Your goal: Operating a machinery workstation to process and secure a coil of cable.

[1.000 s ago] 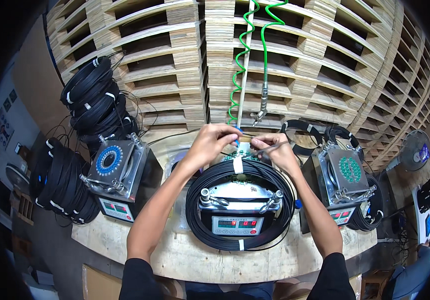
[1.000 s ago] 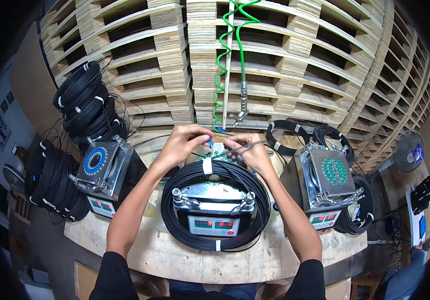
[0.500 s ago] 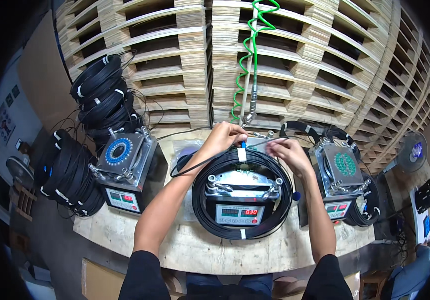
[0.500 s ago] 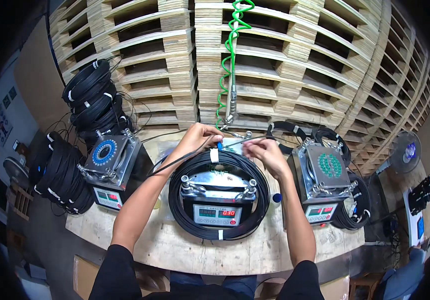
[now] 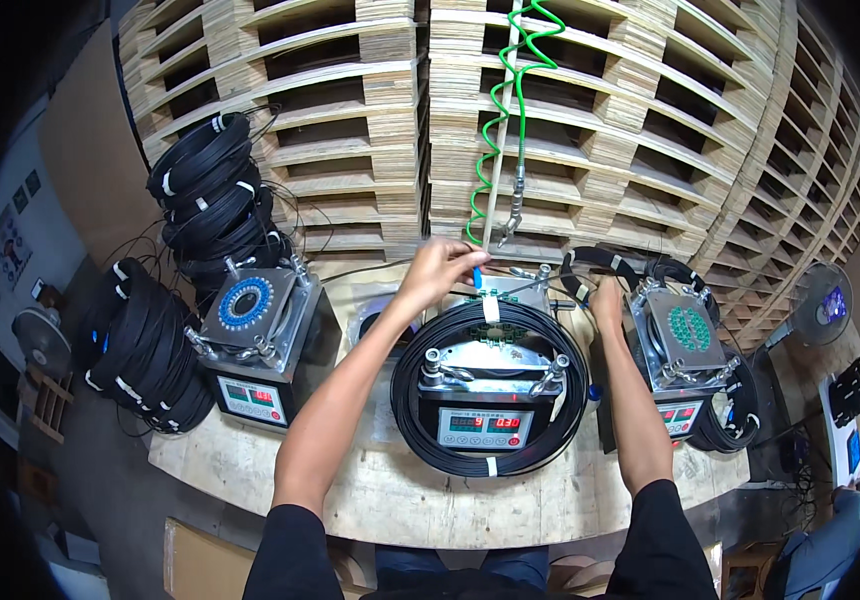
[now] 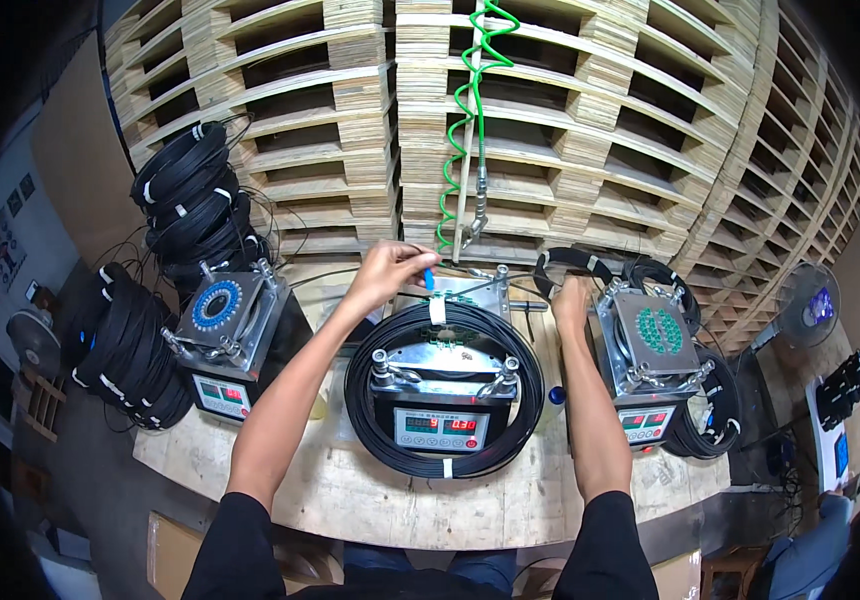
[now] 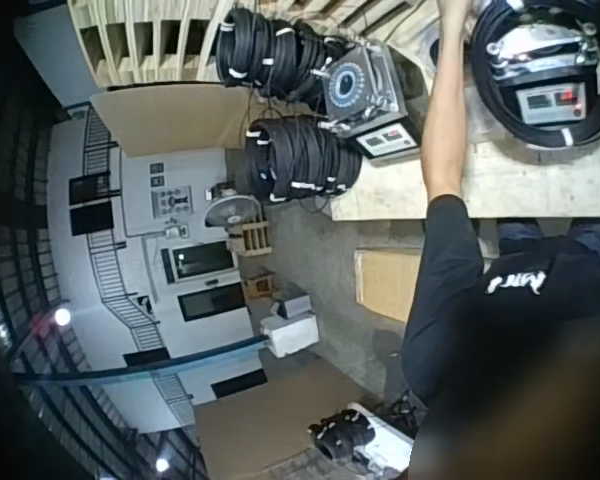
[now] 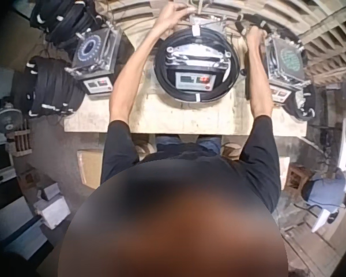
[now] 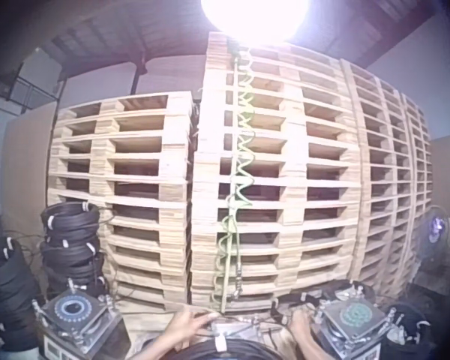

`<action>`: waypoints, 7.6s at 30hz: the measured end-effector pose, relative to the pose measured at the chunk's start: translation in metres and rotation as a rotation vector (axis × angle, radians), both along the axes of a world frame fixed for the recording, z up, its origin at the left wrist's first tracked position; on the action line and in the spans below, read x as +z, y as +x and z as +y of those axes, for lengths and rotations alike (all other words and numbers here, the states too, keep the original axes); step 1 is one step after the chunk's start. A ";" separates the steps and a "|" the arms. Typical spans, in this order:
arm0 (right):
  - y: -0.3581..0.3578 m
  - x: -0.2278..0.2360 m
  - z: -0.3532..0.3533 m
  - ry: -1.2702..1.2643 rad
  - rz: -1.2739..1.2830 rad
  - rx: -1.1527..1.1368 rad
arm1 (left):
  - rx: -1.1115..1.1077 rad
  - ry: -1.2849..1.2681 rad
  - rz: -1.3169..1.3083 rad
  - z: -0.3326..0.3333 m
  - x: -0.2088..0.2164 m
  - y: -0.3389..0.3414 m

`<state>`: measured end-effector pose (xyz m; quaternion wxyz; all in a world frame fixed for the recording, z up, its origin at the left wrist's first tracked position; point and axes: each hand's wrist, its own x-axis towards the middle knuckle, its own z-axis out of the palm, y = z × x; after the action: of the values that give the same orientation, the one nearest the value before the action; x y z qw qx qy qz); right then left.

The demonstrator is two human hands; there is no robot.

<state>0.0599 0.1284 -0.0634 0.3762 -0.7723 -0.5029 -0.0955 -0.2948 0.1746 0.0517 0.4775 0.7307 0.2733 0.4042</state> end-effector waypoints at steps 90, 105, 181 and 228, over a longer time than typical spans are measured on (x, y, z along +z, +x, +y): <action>-0.125 0.086 -0.012 -0.132 1.079 1.022 | -0.139 -0.135 0.016 0.004 0.002 -0.008; -0.123 0.094 -0.009 -0.190 1.145 0.898 | -0.061 -0.185 -0.084 0.003 -0.019 -0.005; -0.149 0.100 0.008 -0.165 0.059 0.982 | 0.026 0.419 0.266 -0.011 0.016 0.003; -0.110 0.074 0.018 -0.403 0.473 0.653 | 0.117 -0.358 -0.245 0.014 -0.086 -0.075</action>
<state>-0.0498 0.1463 0.0105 0.3332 -0.6316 -0.6291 0.3071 -0.3699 0.1884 -0.0343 0.6050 0.5626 0.3227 0.4619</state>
